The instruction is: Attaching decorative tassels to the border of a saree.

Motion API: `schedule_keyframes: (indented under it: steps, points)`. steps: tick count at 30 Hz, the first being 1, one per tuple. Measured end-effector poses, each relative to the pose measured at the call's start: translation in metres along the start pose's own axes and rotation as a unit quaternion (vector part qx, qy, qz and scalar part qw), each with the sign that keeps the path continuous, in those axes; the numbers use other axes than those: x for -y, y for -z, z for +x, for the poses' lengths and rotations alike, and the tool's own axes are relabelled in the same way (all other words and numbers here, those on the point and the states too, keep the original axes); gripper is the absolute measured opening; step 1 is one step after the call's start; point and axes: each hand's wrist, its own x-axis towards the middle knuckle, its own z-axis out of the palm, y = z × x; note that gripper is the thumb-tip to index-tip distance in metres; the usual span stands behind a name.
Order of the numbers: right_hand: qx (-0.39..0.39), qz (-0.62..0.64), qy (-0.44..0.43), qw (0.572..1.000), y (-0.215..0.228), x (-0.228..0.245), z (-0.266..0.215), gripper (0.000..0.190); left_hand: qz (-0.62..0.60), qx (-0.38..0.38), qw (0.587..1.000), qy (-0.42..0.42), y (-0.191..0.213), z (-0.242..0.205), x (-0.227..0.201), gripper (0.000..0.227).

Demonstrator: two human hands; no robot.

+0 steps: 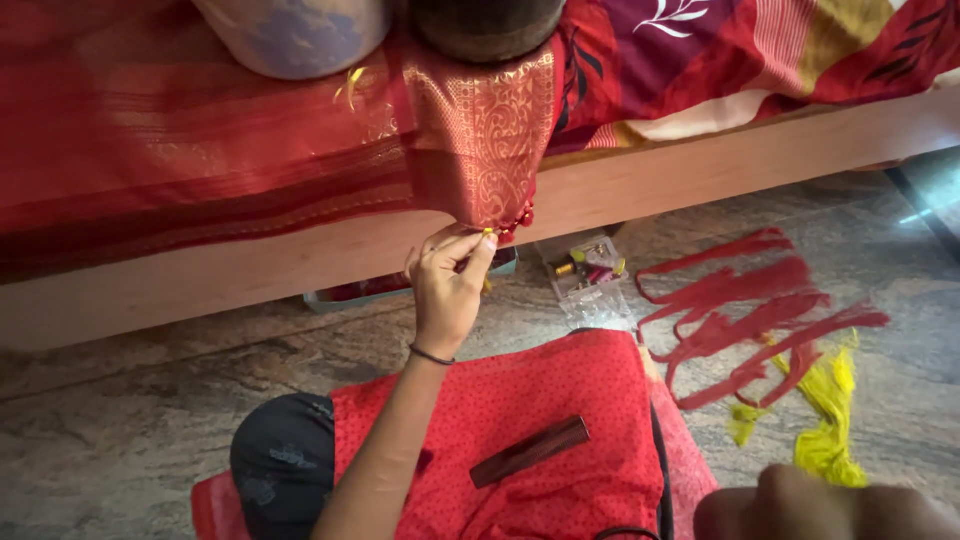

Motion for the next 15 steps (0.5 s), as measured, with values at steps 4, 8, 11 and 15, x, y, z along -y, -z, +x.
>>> schedule_keyframes:
  steps: [4,8,11,15]
  points:
    - [0.03,-0.067,-0.024,0.997,0.001,-0.06,0.076,0.018,0.001,-0.02,0.995,-0.101,0.006,0.003,-0.001,0.022]
    - [-0.006,0.045,-0.125,0.991,0.0,-0.152,0.142,0.006,-0.08,0.077,0.992,0.063,0.01,0.01,0.003,0.025]
    - [0.024,0.068,-0.13,0.989,0.006,-0.19,0.151,0.007,-0.193,0.109,0.971,0.095,0.009,0.014,0.026,0.02]
    - [0.041,-0.031,-0.125,0.991,0.004,-0.192,0.154,0.008,-0.299,0.187,0.925,0.142,0.01,0.02,0.039,0.023]
